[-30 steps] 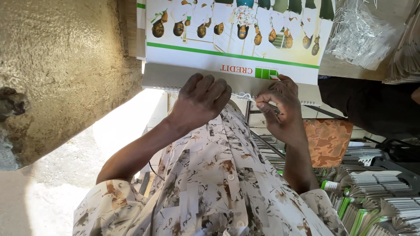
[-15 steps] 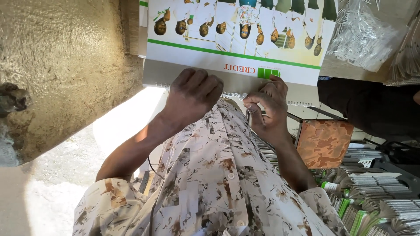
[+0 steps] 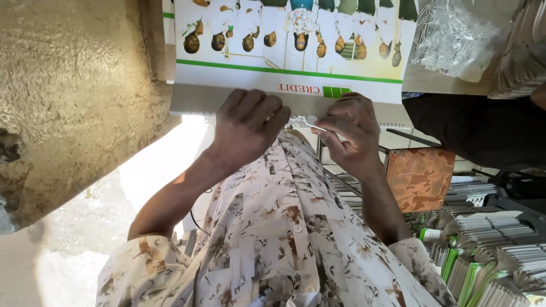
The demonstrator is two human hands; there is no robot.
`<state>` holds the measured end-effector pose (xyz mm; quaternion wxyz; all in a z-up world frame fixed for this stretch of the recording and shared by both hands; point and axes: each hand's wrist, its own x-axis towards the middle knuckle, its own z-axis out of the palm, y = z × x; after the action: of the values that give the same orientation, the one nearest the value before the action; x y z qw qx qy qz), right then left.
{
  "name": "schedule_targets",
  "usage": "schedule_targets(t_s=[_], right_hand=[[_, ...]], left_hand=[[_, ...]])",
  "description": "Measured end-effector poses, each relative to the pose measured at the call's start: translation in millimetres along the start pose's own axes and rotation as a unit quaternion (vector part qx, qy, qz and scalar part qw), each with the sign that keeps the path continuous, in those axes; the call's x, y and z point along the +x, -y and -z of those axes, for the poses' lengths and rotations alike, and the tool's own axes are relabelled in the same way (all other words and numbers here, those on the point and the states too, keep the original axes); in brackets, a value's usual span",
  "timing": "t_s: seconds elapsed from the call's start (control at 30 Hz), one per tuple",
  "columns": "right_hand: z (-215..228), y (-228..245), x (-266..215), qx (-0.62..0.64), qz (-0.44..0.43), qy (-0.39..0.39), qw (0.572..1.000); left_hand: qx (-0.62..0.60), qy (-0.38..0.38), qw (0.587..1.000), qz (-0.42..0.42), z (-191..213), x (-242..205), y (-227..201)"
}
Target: The person inserts metal spiral binding wires into the punched holes of a stack of calendar pages. They use their hands to twist and secure the wire ends to fasten the pages together, repeating the process for multiple calendars.
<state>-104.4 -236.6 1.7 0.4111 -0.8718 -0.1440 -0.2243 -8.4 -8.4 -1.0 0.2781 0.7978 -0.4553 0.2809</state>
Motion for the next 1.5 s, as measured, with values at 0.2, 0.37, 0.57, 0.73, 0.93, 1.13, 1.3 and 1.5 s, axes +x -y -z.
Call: schedule_targets(t_s=[0.2,0.37,0.57,0.73,0.93,1.13,1.3,1.5], right_hand=[[-6,0,5,0.039,0.003,0.022,0.999],[-14,4,9,-0.033,0.016,0.011,0.999],[-22,7,15,-0.028,0.055,-0.042,0.997],[-19,-6,3,-0.039,0.066,-0.045,0.996],[1,-28,-8,-0.113,0.068,-0.008,0.991],[8,-14,18,-0.128,0.074,0.018,0.989],[4,-15,22,-0.163,0.087,0.038,0.982],[4,-17,24,-0.168,0.09,0.043,0.981]], left_hand=[[-0.001,-0.011,1.0,0.009,0,3,3],[-0.013,-0.022,1.0,0.01,-5,1,5],[-0.018,-0.022,1.0,0.007,-5,5,2],[-0.02,-0.022,0.999,0.013,-3,10,4],[-0.073,-0.007,0.997,0.003,0,32,-11],[-0.044,-0.045,0.997,-0.042,-25,39,-19],[-0.003,-0.026,0.999,-0.043,-25,38,-19],[0.037,-0.013,0.999,-0.027,-28,37,-27]])
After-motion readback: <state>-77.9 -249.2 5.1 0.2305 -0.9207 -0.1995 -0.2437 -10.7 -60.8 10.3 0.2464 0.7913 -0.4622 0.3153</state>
